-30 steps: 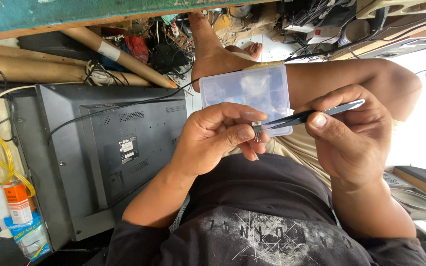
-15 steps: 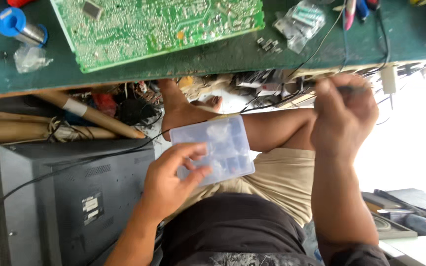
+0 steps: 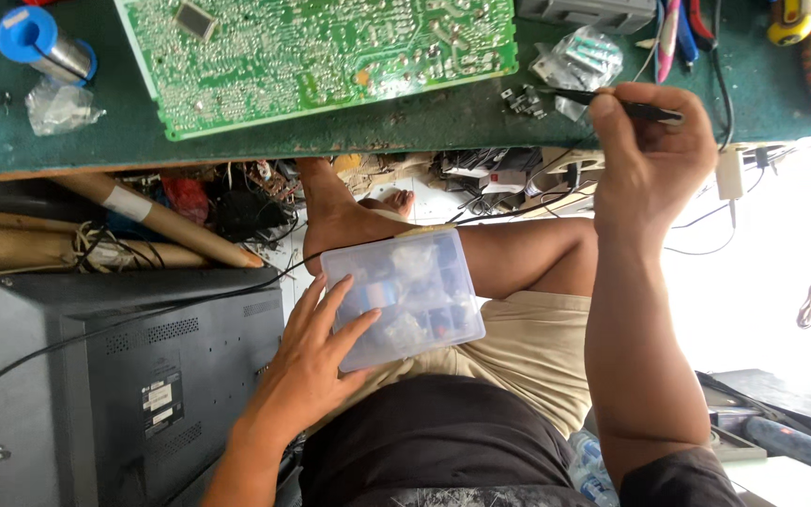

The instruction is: The person opens a plastic compartment box and uses tweezers to pick up small electronic components from a bag. They place the components into the box and then onto a nearby circuit board. The person continues to sort and place various small parts from the bag into the box.

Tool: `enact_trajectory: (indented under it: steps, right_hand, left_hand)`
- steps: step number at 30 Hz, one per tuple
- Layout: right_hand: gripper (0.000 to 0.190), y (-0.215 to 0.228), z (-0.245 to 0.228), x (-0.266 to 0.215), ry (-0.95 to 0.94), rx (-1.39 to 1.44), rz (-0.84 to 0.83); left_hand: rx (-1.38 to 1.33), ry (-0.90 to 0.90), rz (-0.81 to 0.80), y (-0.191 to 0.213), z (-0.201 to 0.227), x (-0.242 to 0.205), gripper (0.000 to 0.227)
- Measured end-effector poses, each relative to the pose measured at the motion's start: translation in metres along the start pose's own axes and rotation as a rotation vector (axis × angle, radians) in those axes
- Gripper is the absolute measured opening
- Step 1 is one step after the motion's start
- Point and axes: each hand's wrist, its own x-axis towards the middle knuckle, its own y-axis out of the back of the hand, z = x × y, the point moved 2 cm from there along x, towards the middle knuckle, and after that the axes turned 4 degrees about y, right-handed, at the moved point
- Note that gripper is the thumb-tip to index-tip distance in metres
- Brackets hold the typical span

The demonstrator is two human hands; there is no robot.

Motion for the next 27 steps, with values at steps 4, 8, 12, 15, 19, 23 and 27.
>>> enact_trajectory:
  steps: [4,8,12,15,19,23,27]
  right_hand:
    - [0.017,0.012,-0.001,-0.003,0.152,-0.008,0.089]
    - [0.026,0.048,0.004,-0.030,0.074,-0.114,0.286]
    - [0.053,0.144,0.096,-0.103,-0.067,0.485,-0.035]
    - [0.024,0.068,0.017,-0.120,0.166,0.146,-0.255]
    - [0.024,-0.012,-0.029,-0.132,0.259,-0.008,-0.624]
    - [0.012,-0.050,-0.012,-0.142,0.275,-0.225,-0.826]
    - [0.009,-0.067,-0.007,-0.140,0.241,-0.227,-0.903]
  left_hand:
    - [-0.155,-0.116,0.174,0.015,-0.004,0.006,0.067]
    - [-0.313,-0.179,0.534,0.045,0.003,0.023,0.038]
    - [-0.418,-0.163,0.740,0.054,0.001,0.059,0.022]
    - [-0.510,-0.163,0.778,0.046,-0.014,0.080,0.027]
    - [-0.435,-0.092,0.778,0.036,-0.026,0.085,0.034]
    - [-0.436,-0.081,0.716,0.040,-0.028,0.080,0.034]
    - [-0.418,-0.084,0.736,0.032,-0.036,0.076,0.034]
